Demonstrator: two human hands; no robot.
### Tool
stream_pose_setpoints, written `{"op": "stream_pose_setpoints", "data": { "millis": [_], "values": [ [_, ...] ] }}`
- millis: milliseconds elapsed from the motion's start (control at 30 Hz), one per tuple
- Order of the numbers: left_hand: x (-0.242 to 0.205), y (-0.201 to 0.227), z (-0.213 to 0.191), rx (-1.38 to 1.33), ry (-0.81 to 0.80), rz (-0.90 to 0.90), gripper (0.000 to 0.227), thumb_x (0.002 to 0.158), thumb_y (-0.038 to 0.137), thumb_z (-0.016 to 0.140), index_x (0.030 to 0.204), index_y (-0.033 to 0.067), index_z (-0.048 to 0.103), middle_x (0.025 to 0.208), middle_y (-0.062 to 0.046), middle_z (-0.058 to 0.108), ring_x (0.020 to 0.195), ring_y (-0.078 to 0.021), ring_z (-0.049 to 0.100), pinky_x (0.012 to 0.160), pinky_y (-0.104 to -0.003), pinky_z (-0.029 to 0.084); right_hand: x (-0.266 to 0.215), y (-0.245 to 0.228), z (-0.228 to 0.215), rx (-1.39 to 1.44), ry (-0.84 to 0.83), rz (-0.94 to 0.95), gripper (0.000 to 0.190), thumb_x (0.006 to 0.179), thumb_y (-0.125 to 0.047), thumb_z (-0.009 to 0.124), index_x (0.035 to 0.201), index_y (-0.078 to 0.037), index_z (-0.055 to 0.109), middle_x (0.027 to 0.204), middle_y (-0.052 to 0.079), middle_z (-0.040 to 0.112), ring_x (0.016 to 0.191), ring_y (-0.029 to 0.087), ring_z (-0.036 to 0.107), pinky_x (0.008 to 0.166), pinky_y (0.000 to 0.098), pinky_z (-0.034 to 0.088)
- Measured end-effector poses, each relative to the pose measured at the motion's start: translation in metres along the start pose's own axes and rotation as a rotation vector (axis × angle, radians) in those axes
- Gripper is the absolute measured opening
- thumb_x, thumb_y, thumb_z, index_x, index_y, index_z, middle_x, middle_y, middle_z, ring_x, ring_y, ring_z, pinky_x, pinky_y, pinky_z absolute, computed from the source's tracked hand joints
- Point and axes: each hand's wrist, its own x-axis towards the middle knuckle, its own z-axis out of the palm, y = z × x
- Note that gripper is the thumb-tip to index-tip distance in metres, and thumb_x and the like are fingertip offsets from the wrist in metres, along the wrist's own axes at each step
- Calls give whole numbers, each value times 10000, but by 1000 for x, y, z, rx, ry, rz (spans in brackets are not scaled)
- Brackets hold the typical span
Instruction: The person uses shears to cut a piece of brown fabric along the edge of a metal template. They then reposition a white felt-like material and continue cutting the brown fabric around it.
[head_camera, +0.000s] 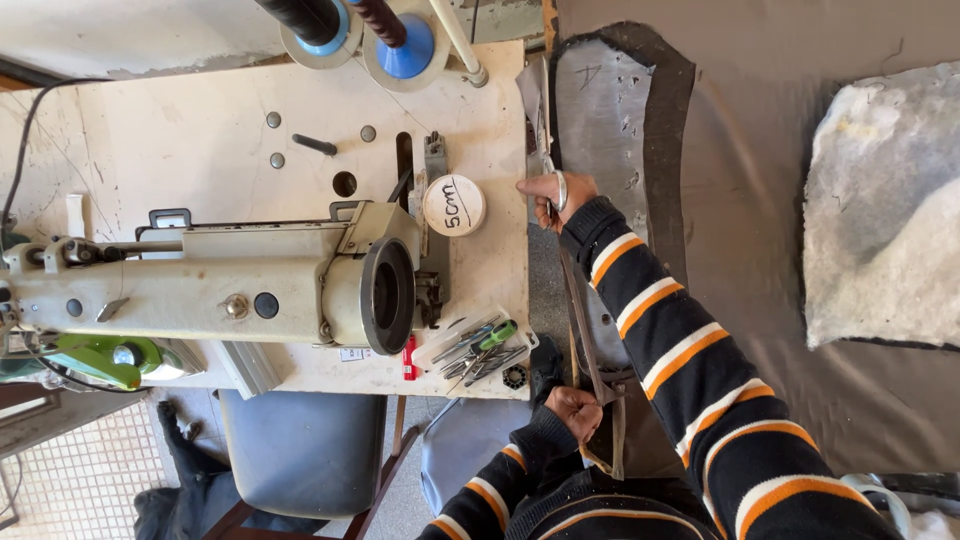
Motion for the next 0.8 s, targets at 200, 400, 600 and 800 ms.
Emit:
{"op": "stream_pose_setpoints", "data": {
  "millis": [200, 400, 600, 800],
  "values": [
    [-1, 18, -1, 12, 13, -12, 437, 911, 71, 538, 480, 132, 501, 414, -34, 485, 323, -143, 437, 333, -317, 343, -14, -17, 2, 47, -48, 13, 342, 820, -305, 861, 753, -124, 578, 600, 22, 561, 417, 126, 506, 400, 258, 471],
    [-1, 20, 1, -36, 35, -65, 412, 903, 83, 576, 495, 105, 525, 409, -55, 477, 321, -157, 446, 341, -330, 349, -6, -37, 14, 153, 0, 67, 634, 686, -369, 869, 1172, -15, 666, 582, 50, 474, 423, 151, 459, 368, 269, 380],
    [-1, -7, 3, -80, 13, -46, 493, 975, 85, 574, 499, 153, 468, 461, -57, 462, 334, -184, 427, 350, -383, 321, 35, -5, 3, 142, -56, 8, 312, 804, -122, 837, 630, -84, 581, 509, 62, 540, 347, 154, 465, 330, 248, 379],
    [0, 0, 1, -17, -11, -44, 513, 980, 85, 544, 490, 186, 429, 467, -52, 470, 353, -208, 454, 366, -413, 351, -6, -44, 17, 212, -86, 33, 386, 792, -272, 852, 975, -81, 569, 632, -2, 534, 447, 117, 505, 396, 246, 494]
  ]
}}
